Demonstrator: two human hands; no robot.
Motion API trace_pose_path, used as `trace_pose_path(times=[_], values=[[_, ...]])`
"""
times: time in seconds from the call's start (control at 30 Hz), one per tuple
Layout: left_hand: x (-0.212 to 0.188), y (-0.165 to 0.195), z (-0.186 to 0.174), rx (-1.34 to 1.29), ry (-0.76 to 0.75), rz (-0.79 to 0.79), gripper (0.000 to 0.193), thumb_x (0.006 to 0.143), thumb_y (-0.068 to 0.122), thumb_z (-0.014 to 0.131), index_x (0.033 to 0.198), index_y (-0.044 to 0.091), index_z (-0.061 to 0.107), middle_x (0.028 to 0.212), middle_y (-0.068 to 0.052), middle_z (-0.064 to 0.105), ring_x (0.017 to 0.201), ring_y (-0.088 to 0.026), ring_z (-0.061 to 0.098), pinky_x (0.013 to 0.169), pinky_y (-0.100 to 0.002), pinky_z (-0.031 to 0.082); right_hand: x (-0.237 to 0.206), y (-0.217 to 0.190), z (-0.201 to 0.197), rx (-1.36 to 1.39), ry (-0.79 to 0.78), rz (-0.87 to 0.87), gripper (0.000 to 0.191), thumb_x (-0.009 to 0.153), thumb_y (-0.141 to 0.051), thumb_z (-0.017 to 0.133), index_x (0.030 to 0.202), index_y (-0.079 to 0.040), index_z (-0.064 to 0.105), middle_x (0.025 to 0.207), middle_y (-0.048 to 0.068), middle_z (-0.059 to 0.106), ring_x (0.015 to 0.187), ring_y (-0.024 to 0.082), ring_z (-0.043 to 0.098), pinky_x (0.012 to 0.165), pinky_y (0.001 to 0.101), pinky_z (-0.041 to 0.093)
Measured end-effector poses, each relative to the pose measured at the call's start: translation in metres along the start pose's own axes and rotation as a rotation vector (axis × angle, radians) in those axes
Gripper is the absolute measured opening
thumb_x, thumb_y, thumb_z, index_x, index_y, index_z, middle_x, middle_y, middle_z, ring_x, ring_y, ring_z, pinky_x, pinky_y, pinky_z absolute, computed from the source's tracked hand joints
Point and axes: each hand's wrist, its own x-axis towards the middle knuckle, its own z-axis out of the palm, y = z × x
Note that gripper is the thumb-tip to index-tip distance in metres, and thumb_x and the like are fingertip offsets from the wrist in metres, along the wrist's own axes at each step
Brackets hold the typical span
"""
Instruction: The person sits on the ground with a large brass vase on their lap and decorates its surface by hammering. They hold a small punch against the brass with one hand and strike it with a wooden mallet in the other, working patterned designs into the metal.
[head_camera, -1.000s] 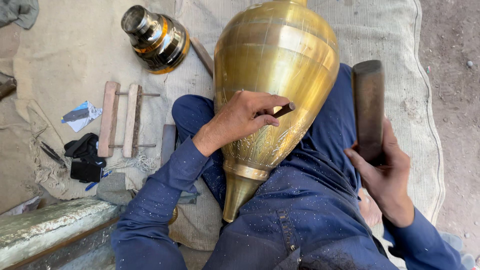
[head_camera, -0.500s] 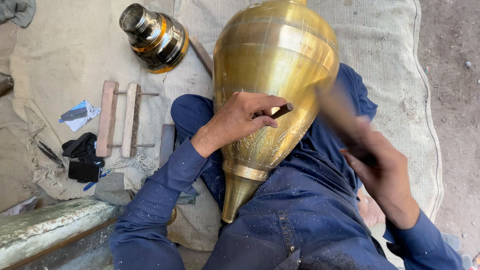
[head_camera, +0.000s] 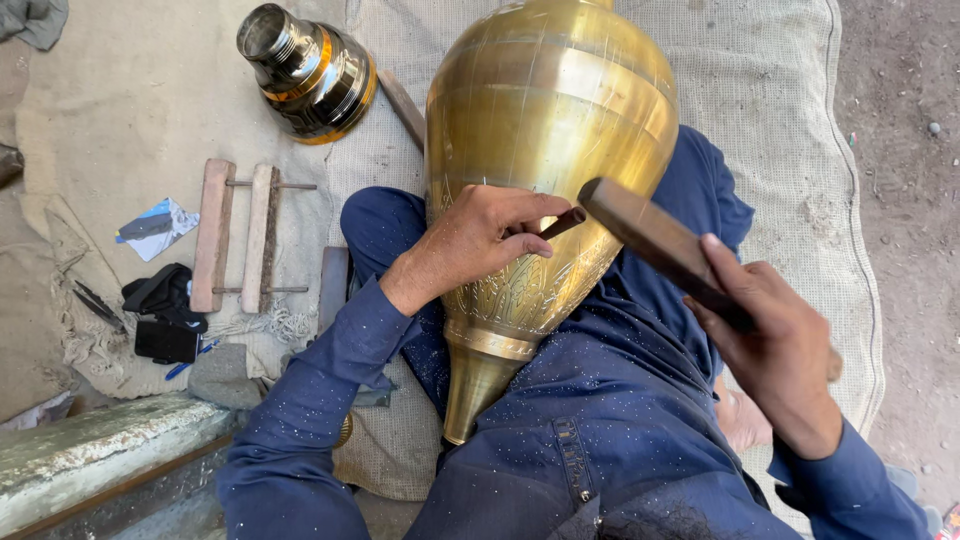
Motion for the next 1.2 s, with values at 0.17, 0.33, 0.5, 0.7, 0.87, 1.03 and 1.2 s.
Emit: trace_pose_path(times=[0.17,0.33,0.5,0.7,0.87,1.03,1.2], values=[[-0.003,0.002,0.002,-0.034,0.032,0.078,0.047,0.089,0.013,0.078,0.135,0.013,0.065,0.110,-0.009,0.077,0.091,-0.018,0.078,0.080,-0.032,0.064,-0.002,0.007,0.002,0.128,0.019,-0.038,0.077,0.086,-0.009,0.086,0.156,-0.014,0.054,0.101,0.009,0.071,0.088,0.016,0.066,0.080,0.0312,0.054],[-0.004,0.003,0.000,-0.012,0.037,0.071,0.046,0.087,0.013,0.080,0.131,0.010,0.066,0.108,-0.009,0.077,0.090,-0.019,0.078,0.079,-0.033,0.062,-0.002,0.011,0.002,0.534,0.077,-0.044,0.076,0.087,-0.004,0.079,0.157,-0.010,0.050,0.125,0.011,0.070,0.108,0.014,0.069,0.094,0.0270,0.056],[-0.003,0.002,0.000,-0.026,0.035,0.048,0.048,0.086,0.014,0.079,0.132,0.011,0.066,0.103,-0.009,0.077,0.087,-0.018,0.078,0.078,-0.033,0.062,0.000,0.007,0.000,0.433,0.087,-0.125,0.079,0.080,-0.004,0.083,0.153,-0.006,0.052,0.123,0.012,0.071,0.108,0.017,0.068,0.095,0.0290,0.054],[-0.006,-0.002,0.002,-0.025,0.043,0.087,0.048,0.088,0.019,0.078,0.133,0.012,0.066,0.111,-0.008,0.076,0.089,-0.018,0.078,0.079,-0.032,0.063,-0.001,-0.004,-0.003,0.210,0.029,0.010,0.072,0.082,-0.004,0.087,0.149,-0.008,0.060,0.089,0.010,0.066,0.076,0.014,0.062,0.071,0.0301,0.051],[-0.004,-0.004,0.003,-0.001,0.016,0.035,0.051,0.084,0.021,0.080,0.132,0.013,0.067,0.101,-0.006,0.078,0.084,-0.017,0.077,0.078,-0.032,0.063,0.000,-0.004,-0.001,0.328,0.099,-0.113,0.069,0.085,-0.004,0.080,0.150,-0.010,0.056,0.094,0.007,0.068,0.083,0.011,0.062,0.074,0.0269,0.051],[-0.009,-0.003,0.003,-0.046,0.029,0.060,0.046,0.088,0.016,0.079,0.132,0.011,0.067,0.110,-0.008,0.077,0.089,-0.017,0.078,0.079,-0.032,0.063,-0.004,0.002,0.003,0.441,0.088,-0.065,0.075,0.087,-0.007,0.081,0.155,-0.010,0.050,0.102,0.005,0.071,0.090,0.011,0.066,0.082,0.0252,0.055],[-0.010,-0.001,0.000,-0.018,0.040,0.087,0.045,0.087,0.012,0.079,0.130,0.008,0.067,0.104,-0.011,0.076,0.089,-0.020,0.077,0.077,-0.034,0.060,-0.005,0.009,0.004,0.555,0.161,-0.108,0.079,0.083,-0.003,0.082,0.155,-0.007,0.049,0.130,0.013,0.069,0.114,0.014,0.066,0.099,0.0284,0.053]])
